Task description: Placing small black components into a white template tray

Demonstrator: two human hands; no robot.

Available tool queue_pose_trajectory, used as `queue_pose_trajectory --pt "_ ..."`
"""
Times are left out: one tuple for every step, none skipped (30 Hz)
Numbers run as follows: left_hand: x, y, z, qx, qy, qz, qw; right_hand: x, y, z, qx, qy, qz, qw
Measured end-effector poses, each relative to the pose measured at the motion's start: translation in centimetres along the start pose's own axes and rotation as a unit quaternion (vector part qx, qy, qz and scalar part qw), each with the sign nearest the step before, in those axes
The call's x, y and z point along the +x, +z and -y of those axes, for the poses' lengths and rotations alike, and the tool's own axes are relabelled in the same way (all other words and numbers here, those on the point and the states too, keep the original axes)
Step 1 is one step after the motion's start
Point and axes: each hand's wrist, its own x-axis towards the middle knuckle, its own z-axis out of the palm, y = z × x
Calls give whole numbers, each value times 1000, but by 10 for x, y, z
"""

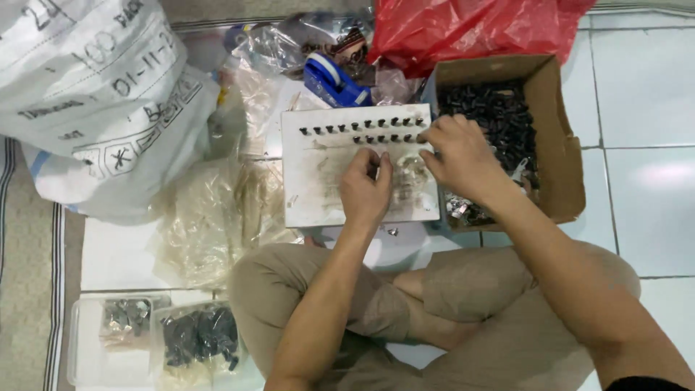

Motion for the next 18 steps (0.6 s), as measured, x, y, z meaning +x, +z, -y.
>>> queue_pose_trajectory --pt "-5 5 -2 0 6 7 1000 -9 -19 -3 -2 7 -5 1000" --pt "-9 9 -4 27 66 26 997 -17 -37 -5 26 71 96 992" --pt "-14 13 -5 54 126 46 990 -27 -56 -8 56 134 195 970" --pt "-20 21 2 55 130 51 989 -46 -47 -30 57 140 191 970" --pt "-25 29 9 88 182 65 977 -66 -39 -52 35 207 258 943" --pt "-29 38 15 121 233 79 962 -84 -30 -76 14 273 323 906" --pt "-31 41 5 122 238 85 960 -100 -12 -97 18 279 319 906" --pt "-31 43 -4 131 269 108 948 -115 8 -117 25 328 353 876" --pt "-31 45 -13 140 300 131 935 -130 29 -137 32 376 386 842" --pt "-30 56 -16 141 304 141 932 -114 13 -124 40 384 383 839" --pt "-28 67 -18 156 313 155 924 -98 -2 -112 72 371 377 846" --pt "-27 79 -20 170 320 168 917 -82 -18 -101 102 357 372 851" --pt "-21 94 -21 170 321 177 914 -81 -4 -105 109 364 371 847" --pt "-10 112 -22 190 278 211 918 -74 8 -113 123 360 320 868" --pt "1 128 -23 209 235 244 918 -66 20 -120 136 355 267 886" --pt "16 153 -13 210 235 247 916 -69 30 -129 138 357 267 885" --pt "31 179 -1 206 164 257 930 -72 41 -139 138 372 251 883" --pt "42 203 12 201 88 268 938 -77 54 -145 140 387 239 879"
